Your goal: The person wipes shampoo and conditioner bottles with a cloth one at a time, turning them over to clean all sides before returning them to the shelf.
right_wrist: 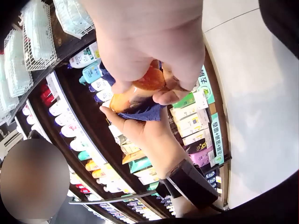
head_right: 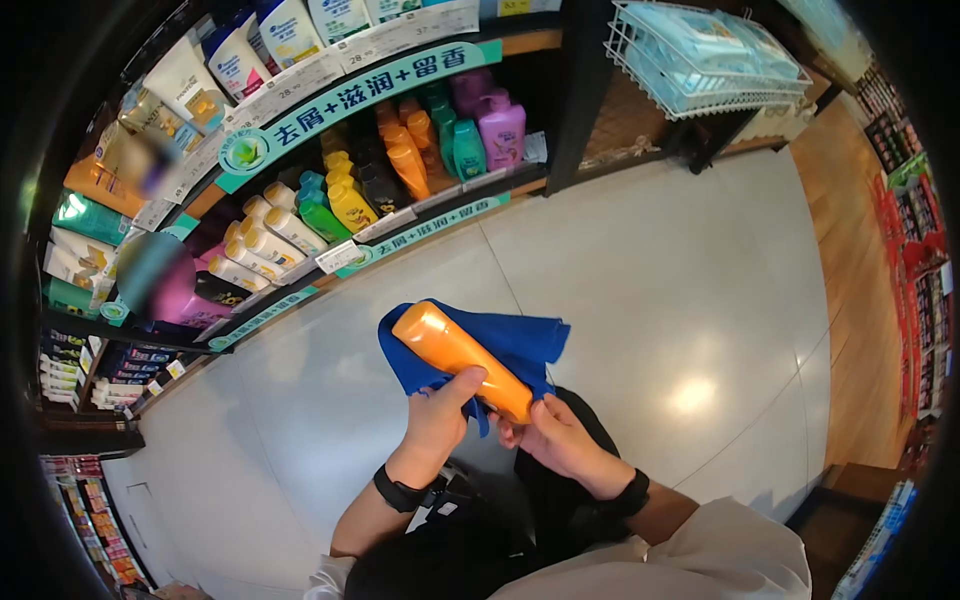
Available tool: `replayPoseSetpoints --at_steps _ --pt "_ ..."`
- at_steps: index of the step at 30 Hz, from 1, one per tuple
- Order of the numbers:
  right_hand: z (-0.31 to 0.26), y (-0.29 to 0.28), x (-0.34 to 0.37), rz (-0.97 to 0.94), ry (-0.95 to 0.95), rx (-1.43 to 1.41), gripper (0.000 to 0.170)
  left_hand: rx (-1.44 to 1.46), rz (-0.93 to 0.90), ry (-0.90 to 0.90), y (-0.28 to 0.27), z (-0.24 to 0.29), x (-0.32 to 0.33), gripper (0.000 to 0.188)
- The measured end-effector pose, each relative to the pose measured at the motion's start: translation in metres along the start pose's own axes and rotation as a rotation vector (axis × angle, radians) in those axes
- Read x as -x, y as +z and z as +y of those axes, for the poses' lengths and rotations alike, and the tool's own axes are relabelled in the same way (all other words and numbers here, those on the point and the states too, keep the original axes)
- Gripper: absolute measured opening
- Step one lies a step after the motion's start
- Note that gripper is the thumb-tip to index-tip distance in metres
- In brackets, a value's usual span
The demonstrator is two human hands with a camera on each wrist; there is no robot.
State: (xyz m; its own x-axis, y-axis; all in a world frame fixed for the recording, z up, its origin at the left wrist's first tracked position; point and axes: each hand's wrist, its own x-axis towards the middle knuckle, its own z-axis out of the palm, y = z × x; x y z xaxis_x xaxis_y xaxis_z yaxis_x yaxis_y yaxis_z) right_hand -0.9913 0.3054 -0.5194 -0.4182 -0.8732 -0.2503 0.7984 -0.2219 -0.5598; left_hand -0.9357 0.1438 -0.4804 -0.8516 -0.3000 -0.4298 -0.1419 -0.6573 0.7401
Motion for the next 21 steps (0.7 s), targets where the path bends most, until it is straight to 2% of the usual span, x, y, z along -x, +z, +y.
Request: replayPoseSetpoints --at_steps 1,2,3,4,6,7,9,10,12,14,16,18,19,20,21 --pt "-0.003 -0.002 0.003 -0.006 -0.015 0.053 0.046 -0.013 0.01 -0.007 0.005 0.001 0.005 0.038" --pt "-0.006 -0.002 0.008 -0.016 -0.016 0.04 0.046 0.012 0.014 0.057 0.011 0.003 0.009 0.032" --pt "-0.01 -0.002 0.011 -0.02 -0.031 0.152 0.046 0.038 0.018 0.132 0.016 0.005 0.012 0.027" --pt "-0.013 -0.002 0.011 -0.03 -0.054 0.268 0.045 0.023 0.024 0.155 0.02 0.005 0.013 0.027" --pt "-0.017 -0.006 0.009 -0.025 -0.086 0.309 0.048 0.109 0.049 0.251 0.026 -0.001 0.011 0.024" --pt "-0.019 -0.01 0.01 -0.05 -0.071 0.267 0.049 0.109 0.052 0.26 0.026 -0.002 0.008 0.024" --pt "-0.021 -0.013 0.015 -0.064 -0.012 0.219 0.055 0.118 0.098 0.158 0.025 -0.008 0.006 0.02" --pt "-0.026 -0.009 0.017 -0.07 0.063 0.13 0.063 0.132 0.126 0.108 0.026 -0.011 0.007 0.02" --pt "-0.03 -0.019 0.019 -0.139 0.244 0.012 0.08 0.173 0.126 0.124 0.032 -0.012 0.008 0.021" --pt "-0.032 -0.025 0.013 -0.181 0.239 0.013 0.079 0.107 0.09 0.192 0.034 -0.015 0.006 0.022" --pt "-0.032 -0.023 0.009 -0.21 0.236 0.006 0.078 0.2 0.05 0.221 0.038 -0.009 0.003 0.024" --pt "-0.026 -0.006 0.003 0.193 -0.145 0.376 0.069 0.219 -0.063 0.166 0.033 -0.011 -0.005 0.029" --pt "-0.029 0.001 0.0 0.168 -0.333 0.419 0.054 0.31 -0.159 0.094 0.032 -0.009 -0.008 0.028" --pt "-0.033 0.002 -0.001 0.215 -0.394 0.685 0.056 0.35 -0.149 0.102 0.035 -0.011 -0.01 0.028" --pt "-0.03 0.009 -0.004 0.248 -0.543 0.793 0.056 0.382 -0.114 0.083 0.039 -0.012 -0.011 0.028"
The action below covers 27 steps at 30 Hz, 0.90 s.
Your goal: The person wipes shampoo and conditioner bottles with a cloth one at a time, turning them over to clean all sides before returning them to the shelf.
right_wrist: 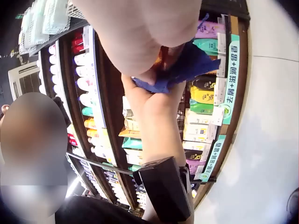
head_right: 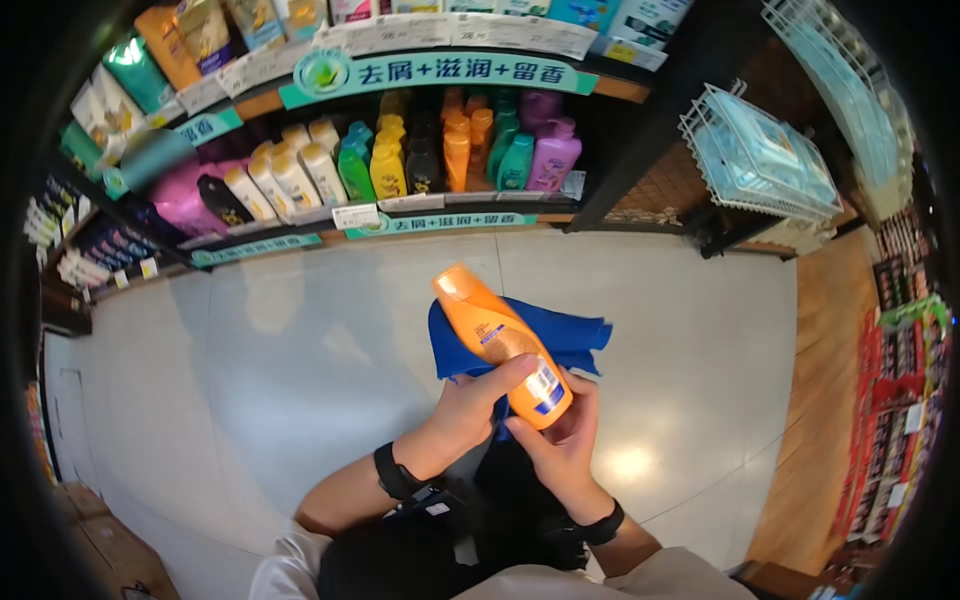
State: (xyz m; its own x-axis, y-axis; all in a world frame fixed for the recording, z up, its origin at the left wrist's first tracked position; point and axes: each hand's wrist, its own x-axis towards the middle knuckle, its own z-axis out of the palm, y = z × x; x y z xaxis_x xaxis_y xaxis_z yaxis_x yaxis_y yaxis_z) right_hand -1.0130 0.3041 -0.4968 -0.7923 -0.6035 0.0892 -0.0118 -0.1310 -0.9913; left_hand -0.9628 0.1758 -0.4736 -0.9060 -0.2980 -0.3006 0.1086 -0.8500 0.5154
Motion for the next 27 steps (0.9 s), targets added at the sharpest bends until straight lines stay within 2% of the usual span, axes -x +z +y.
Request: replayPoseSetpoints --at_steps 1,2,5,7,8,9,10,11,12,13,15,16,17,18,19,20,21,23,25,26,27 --pt "-0.002 0.008 -0.001 0.063 -0.148 0.094 0.058 0.021 0.038 -0.011 0.002 -0.002 -0.001 0.028" --pt "-0.005 0.009 -0.002 0.052 -0.145 0.101 0.058 0.008 0.021 0.112 0.005 -0.004 -0.002 0.028" --pt "-0.006 0.011 -0.011 -0.008 -0.099 0.153 0.052 -0.062 0.039 0.083 -0.003 0.007 -0.004 0.035" --pt "-0.004 0.002 -0.016 -0.23 0.45 -0.566 0.046 -0.095 0.05 0.062 -0.011 0.008 -0.006 0.039" --pt "0.004 -0.01 -0.018 -0.353 0.615 -0.694 0.053 -0.145 -0.013 0.148 -0.018 0.007 -0.009 0.043" --pt "0.012 -0.014 -0.02 -0.354 0.62 -0.693 0.053 -0.197 -0.073 0.233 -0.024 0.007 -0.011 0.046" --pt "0.019 -0.016 -0.021 -0.342 0.715 -0.736 0.055 -0.235 -0.099 0.285 -0.026 0.01 -0.013 0.056" --pt "0.019 -0.011 -0.022 -0.328 0.81 -0.779 0.056 -0.232 -0.093 0.282 -0.028 0.012 -0.013 0.056" --pt "0.009 0.003 -0.02 -0.12 0.781 -0.688 0.049 -0.256 -0.107 0.326 -0.03 0.016 -0.014 0.054" --pt "0.015 0.017 -0.018 -0.122 0.784 -0.694 0.049 -0.283 -0.121 0.371 -0.032 0.02 -0.014 0.053" --pt "0.024 0.039 -0.013 0.03 0.129 -0.134 0.041 -0.311 -0.132 0.412 -0.036 0.026 -0.016 0.051" --pt "0.017 0.043 -0.019 0.035 0.02 -0.058 0.038 -0.333 -0.1 0.412 -0.038 0.027 -0.017 0.051" --pt "0.014 0.042 -0.025 0.038 0.021 -0.057 0.038 -0.353 -0.071 0.413 -0.039 0.027 -0.019 0.05" --pt "0.009 0.034 -0.032 -0.063 -0.101 0.317 0.036 -0.348 0.03 0.573 -0.039 0.023 -0.023 0.043" --pt "0.005 0.024 -0.041 -0.161 -0.225 0.695 0.035 -0.342 0.022 0.571 -0.045 0.024 -0.026 0.043" --pt "0.002 0.013 -0.054 -0.203 -0.4 0.906 0.028 -0.405 0.06 0.543 -0.05 0.026 -0.027 0.041" --pt "-0.006 0.009 -0.063 -0.201 -0.402 0.919 0.028 -0.466 0.1 0.517 -0.054 0.029 -0.028 0.038" --pt "-0.033 0.012 -0.079 -0.067 -0.225 0.765 0.028 -0.43 0.094 0.541 -0.056 0.034 -0.03 0.031" --pt "-0.07 0.038 -0.091 -0.105 -0.2 0.742 0.028 -0.654 0.009 0.511 -0.055 0.035 -0.029 0.028" --pt "-0.079 0.05 -0.098 -0.141 -0.172 0.71 0.028 -0.668 -0.061 0.584 -0.052 0.035 -0.029 0.026" --pt "-0.08 0.055 -0.106 -0.141 -0.174 0.721 0.028 -0.788 -0.11 0.558 -0.056 0.031 -0.031 0.027"
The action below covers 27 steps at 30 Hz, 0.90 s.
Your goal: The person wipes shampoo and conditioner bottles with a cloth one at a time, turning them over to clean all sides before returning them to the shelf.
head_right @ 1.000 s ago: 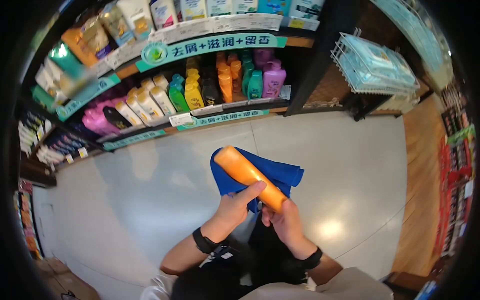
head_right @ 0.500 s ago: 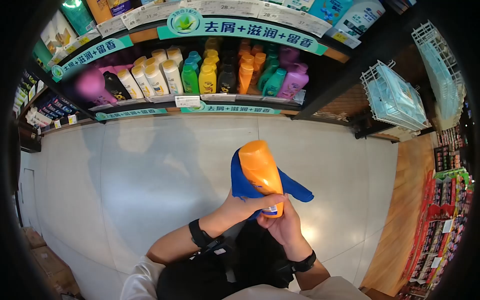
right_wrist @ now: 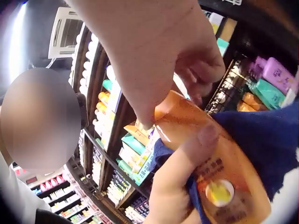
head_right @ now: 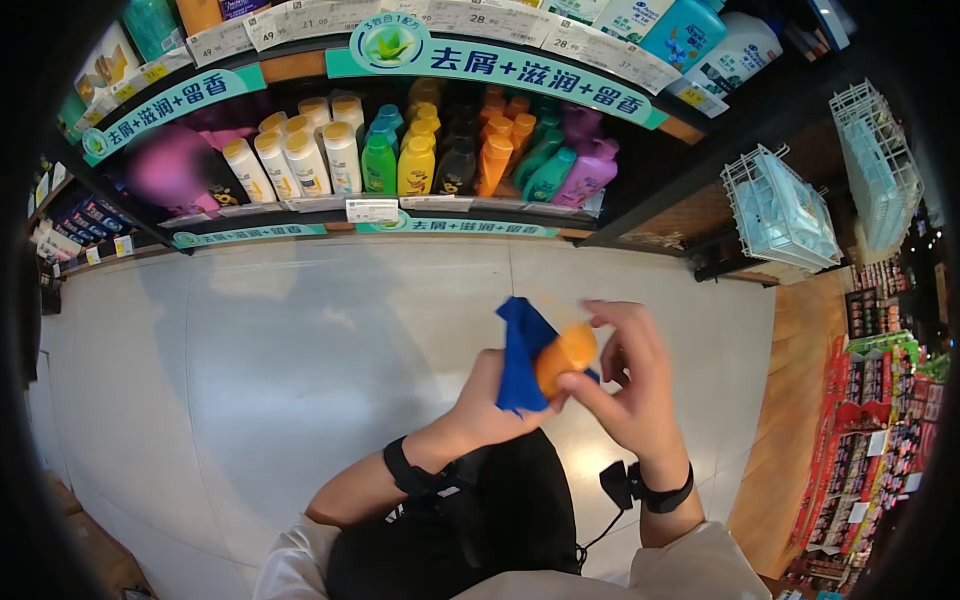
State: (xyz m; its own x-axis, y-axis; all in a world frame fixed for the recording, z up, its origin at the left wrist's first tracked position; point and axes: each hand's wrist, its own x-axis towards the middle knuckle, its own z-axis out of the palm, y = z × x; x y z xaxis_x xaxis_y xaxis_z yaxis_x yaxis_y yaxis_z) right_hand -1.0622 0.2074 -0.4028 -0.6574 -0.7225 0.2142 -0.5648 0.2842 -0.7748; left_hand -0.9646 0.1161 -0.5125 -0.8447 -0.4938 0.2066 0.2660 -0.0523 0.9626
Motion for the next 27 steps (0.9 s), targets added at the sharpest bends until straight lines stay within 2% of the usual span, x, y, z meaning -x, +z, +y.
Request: replayPoseSetpoints --at_steps 2,6,8,9,10,12,14,17,20,21,23,24,26,27 --pt "-0.005 0.003 -0.016 -0.317 -0.117 0.19 0.028 0.104 -0.088 -0.049 0.001 0.0 0.0 0.029" --pt "0.002 0.0 -0.035 -0.321 -0.152 0.281 0.026 0.182 0.007 0.02 -0.004 -0.012 -0.007 0.03" --pt "0.017 -0.011 -0.047 -0.165 -0.007 0.089 0.021 0.235 0.023 0.033 -0.015 -0.021 -0.009 0.031" --pt "0.019 -0.018 -0.059 -0.077 0.076 0.002 0.02 0.245 0.073 -0.036 -0.018 -0.034 -0.006 0.028" --pt "0.027 -0.025 -0.074 0.004 0.014 -0.034 0.021 0.252 0.083 -0.031 -0.023 -0.046 -0.006 0.028" --pt "0.025 -0.037 -0.106 0.107 0.11 -0.04 0.027 0.476 0.274 -0.36 -0.038 -0.064 -0.006 0.02" --pt "0.04 -0.038 -0.134 0.125 0.127 -0.039 0.03 0.752 0.413 -0.344 -0.059 -0.069 -0.012 0.016" --pt "0.07 -0.014 -0.169 0.165 0.091 -0.064 0.034 0.908 0.452 -0.162 -0.085 -0.049 -0.015 0.03" --pt "0.1 0.009 -0.199 0.142 0.07 -0.004 0.037 0.964 0.411 -0.112 -0.103 -0.039 -0.008 0.051" --pt "0.106 0.018 -0.206 0.14 0.072 0.039 0.037 0.963 0.418 -0.111 -0.109 -0.046 -0.003 0.051" --pt "0.115 0.036 -0.216 0.145 0.079 0.139 0.04 1.08 0.324 -0.089 -0.117 -0.06 0.008 0.073" --pt "0.119 0.043 -0.219 0.135 0.08 0.139 0.04 1.081 0.334 -0.089 -0.118 -0.062 0.01 0.073" --pt "0.128 0.058 -0.226 0.132 0.008 0.226 0.042 0.86 0.242 0.004 -0.121 -0.059 0.012 0.095" --pt "0.131 0.064 -0.23 0.111 0.005 0.251 0.044 0.858 0.252 0.004 -0.123 -0.054 0.012 0.095"
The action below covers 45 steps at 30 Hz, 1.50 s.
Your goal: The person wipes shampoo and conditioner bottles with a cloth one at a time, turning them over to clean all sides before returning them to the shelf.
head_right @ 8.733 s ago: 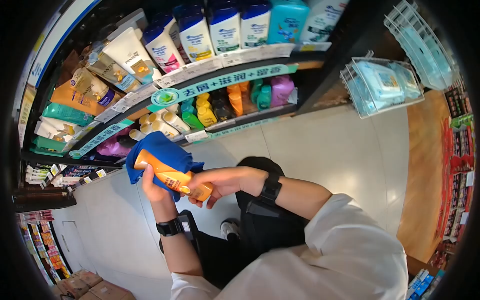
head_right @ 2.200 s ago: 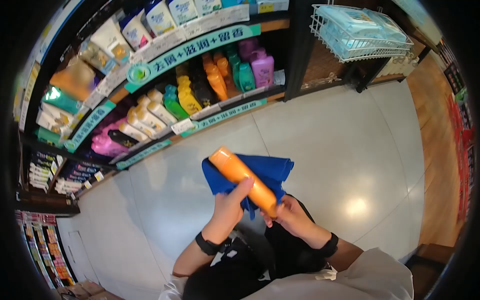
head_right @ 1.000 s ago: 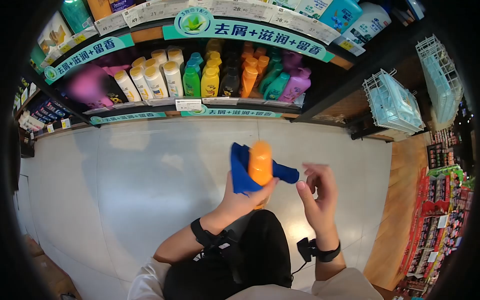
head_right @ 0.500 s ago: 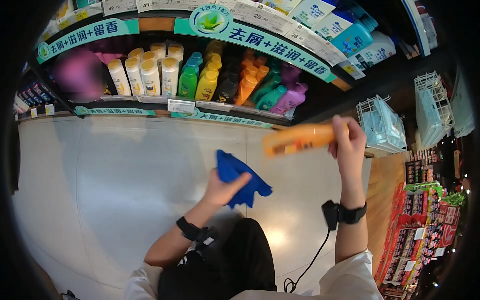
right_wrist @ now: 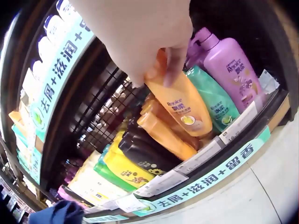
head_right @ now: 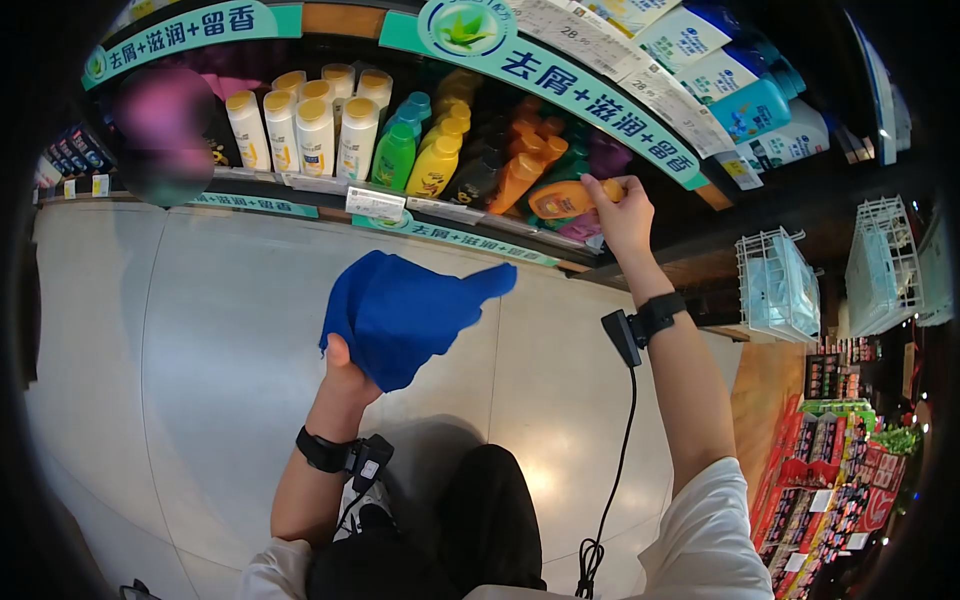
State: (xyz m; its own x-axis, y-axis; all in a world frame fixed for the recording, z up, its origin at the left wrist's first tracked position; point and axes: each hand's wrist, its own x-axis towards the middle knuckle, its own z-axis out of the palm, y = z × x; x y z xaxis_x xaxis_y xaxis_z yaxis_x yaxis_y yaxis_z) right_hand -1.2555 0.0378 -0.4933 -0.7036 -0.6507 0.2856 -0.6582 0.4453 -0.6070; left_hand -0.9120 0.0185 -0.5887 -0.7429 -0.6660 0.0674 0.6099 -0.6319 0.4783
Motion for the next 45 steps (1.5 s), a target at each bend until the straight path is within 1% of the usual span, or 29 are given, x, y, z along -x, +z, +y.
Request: replayPoseSetpoints --at_steps 2,3,4,5,7,9,10,12,14,15,17,18,20,21,23,24,26,29,31,33,35,37,38,39,40,41,43,44,45 --pt "0.009 0.018 -0.009 -0.021 -0.049 0.042 0.047 -0.028 0.032 -0.026 0.007 0.006 0.0 0.106" --pt "0.011 0.025 -0.012 -0.033 -0.097 0.087 0.049 -0.03 0.038 -0.026 0.007 0.004 0.0 0.106" --pt "0.013 0.028 -0.016 -0.125 -0.008 0.14 0.055 -0.05 0.018 -0.068 0.007 0.003 0.0 0.107" --pt "0.011 0.034 -0.018 -0.13 -0.009 0.138 0.055 -0.071 -0.002 -0.109 0.006 0.002 0.0 0.107" --pt "0.007 0.044 -0.021 -0.281 0.033 0.247 0.055 -0.061 -0.019 -0.156 0.002 -0.001 0.0 0.108" --pt "0.01 0.054 -0.022 -0.274 0.058 0.242 0.053 0.002 -0.081 -0.215 -0.001 -0.005 0.002 0.1" --pt "0.018 0.059 -0.028 -0.267 0.025 0.284 0.052 0.016 -0.115 -0.196 0.0 -0.005 0.001 0.096" --pt "0.019 0.062 -0.033 -0.264 -0.007 0.326 0.051 -0.02 -0.103 -0.198 -0.002 -0.007 0.001 0.094" --pt "0.015 0.057 -0.038 -0.349 -0.107 0.474 0.048 -0.055 -0.099 -0.199 -0.001 -0.008 -0.001 0.092" --pt "0.004 0.053 -0.035 -0.347 -0.107 0.476 0.048 0.008 -0.096 -0.192 0.003 -0.008 -0.003 0.088" --pt "-0.017 0.053 -0.024 -0.114 -0.317 0.693 0.045 0.072 -0.094 -0.178 0.009 -0.008 -0.006 0.085" --pt "-0.022 0.058 -0.023 -0.114 -0.319 0.693 0.045 0.09 -0.064 -0.184 0.012 -0.007 -0.007 0.082" --pt "-0.03 0.067 -0.02 -0.049 -0.441 0.585 0.043 0.105 -0.032 -0.193 0.013 -0.009 -0.008 0.08" --pt "-0.035 0.071 -0.017 -0.049 -0.436 0.58 0.043 0.126 -0.023 -0.195 0.012 -0.01 -0.007 0.076" --pt "-0.047 0.08 -0.012 -0.277 -0.198 0.733 0.044 0.128 -0.003 -0.194 0.015 -0.006 -0.005 0.072" --pt "-0.04 0.087 -0.016 -0.326 -0.159 0.734 0.042 0.144 -0.008 -0.177 0.019 -0.003 -0.004 0.07" --pt "-0.037 0.09 -0.012 -0.318 -0.146 0.693 0.041 0.17 -0.007 -0.158 0.02 0.0 0.001 0.064" --pt "-0.039 0.082 0.0 -0.272 -0.153 0.63 0.037 0.183 0.036 -0.164 0.025 0.009 0.01 0.062" --pt "-0.039 0.063 0.016 -0.052 -0.348 0.456 0.034 0.104 0.063 -0.13 0.032 0.013 0.014 0.058" --pt "-0.046 0.033 0.043 0.046 -0.478 0.382 0.026 0.025 0.08 -0.087 0.037 0.017 0.016 0.056" --pt "-0.053 -0.001 0.067 0.085 -0.535 0.221 0.025 0.115 0.209 -0.061 0.038 0.014 0.016 0.049" --pt "-0.069 -0.037 0.098 0.051 -0.303 -0.085 0.025 0.143 0.171 -0.11 0.033 0.01 0.019 0.046" --pt "-0.071 -0.054 0.11 0.035 -0.283 -0.171 0.025 0.127 0.172 -0.094 0.036 0.008 0.02 0.046" --pt "-0.075 -0.07 0.122 0.056 -0.274 -0.162 0.025 0.111 0.171 -0.08 0.041 0.006 0.021 0.046" --pt "-0.079 -0.084 0.134 -0.038 -0.208 -0.341 0.026 -0.025 0.185 -0.094 0.048 0.004 0.021 0.048" --pt "-0.085 -0.096 0.145 -0.129 -0.142 -0.523 0.027 -0.03 0.167 -0.109 0.055 0.001 0.023 0.048" --pt "-0.094 -0.111 0.167 -0.327 -0.068 -0.584 0.028 -0.073 0.008 -0.204 0.067 -0.005 0.028 0.052" --pt "-0.097 -0.112 0.176 -0.396 -0.06 -0.613 0.027 -0.18 -0.052 -0.245 0.088 -0.001 0.035 0.063" --pt "-0.1 -0.111 0.186 -0.466 -0.052 -0.644 0.027 -0.195 -0.065 -0.263 0.089 -0.002 0.042 0.063"
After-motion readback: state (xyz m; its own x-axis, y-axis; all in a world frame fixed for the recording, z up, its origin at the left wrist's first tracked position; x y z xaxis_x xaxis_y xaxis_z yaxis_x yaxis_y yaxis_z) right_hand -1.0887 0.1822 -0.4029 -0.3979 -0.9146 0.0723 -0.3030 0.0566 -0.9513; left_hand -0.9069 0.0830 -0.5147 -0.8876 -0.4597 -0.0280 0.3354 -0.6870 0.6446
